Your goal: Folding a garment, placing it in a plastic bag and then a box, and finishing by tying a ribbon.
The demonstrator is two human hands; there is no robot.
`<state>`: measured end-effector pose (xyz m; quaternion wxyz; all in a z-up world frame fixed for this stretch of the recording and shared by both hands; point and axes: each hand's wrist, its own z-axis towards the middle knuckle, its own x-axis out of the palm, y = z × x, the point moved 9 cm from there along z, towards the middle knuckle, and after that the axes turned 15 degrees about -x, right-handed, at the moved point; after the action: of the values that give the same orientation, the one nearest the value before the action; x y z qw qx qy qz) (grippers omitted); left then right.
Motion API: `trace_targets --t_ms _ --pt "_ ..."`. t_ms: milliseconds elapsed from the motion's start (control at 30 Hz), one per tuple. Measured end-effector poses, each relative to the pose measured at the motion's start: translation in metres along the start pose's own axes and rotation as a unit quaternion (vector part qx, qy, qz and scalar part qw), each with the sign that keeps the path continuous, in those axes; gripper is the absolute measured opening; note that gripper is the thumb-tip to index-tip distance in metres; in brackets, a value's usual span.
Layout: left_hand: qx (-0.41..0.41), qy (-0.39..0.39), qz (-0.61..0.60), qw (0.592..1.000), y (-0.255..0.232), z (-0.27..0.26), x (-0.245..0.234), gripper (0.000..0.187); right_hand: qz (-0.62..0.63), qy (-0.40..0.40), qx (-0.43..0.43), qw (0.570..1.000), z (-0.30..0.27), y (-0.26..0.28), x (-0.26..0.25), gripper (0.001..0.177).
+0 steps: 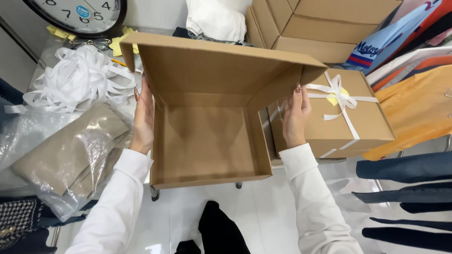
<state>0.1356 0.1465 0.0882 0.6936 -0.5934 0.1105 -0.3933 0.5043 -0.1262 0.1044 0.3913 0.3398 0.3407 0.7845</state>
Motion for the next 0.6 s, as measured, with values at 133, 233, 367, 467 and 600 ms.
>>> trace_targets --t_ms 133,233,367,467,600 --pt "0.007 -0.005 0.012 1.0 0.005 0.045 0.001 0.068 -0.038 0.071 -0.08 0.994 0.047 -0.02 0.035 0.056" --pt "0.009 -0.022 0.039 0.999 0.029 0.082 -0.012 0.069 -0.076 0.109 -0.11 0.985 0.068 -0.002 0.081 0.055" --pt "-0.008 -0.066 0.049 0.997 0.063 0.113 -0.031 0.067 -0.091 0.113 -0.082 0.986 0.094 -0.056 0.087 0.055" --pt "-0.026 -0.093 0.047 0.994 0.093 0.13 -0.053 0.064 -0.103 0.108 -0.054 0.987 0.104 -0.103 0.087 0.054" --pt "-0.051 -0.116 0.041 0.991 0.112 0.137 -0.062 0.059 -0.137 0.112 -0.017 0.984 0.1 -0.152 0.083 0.056"
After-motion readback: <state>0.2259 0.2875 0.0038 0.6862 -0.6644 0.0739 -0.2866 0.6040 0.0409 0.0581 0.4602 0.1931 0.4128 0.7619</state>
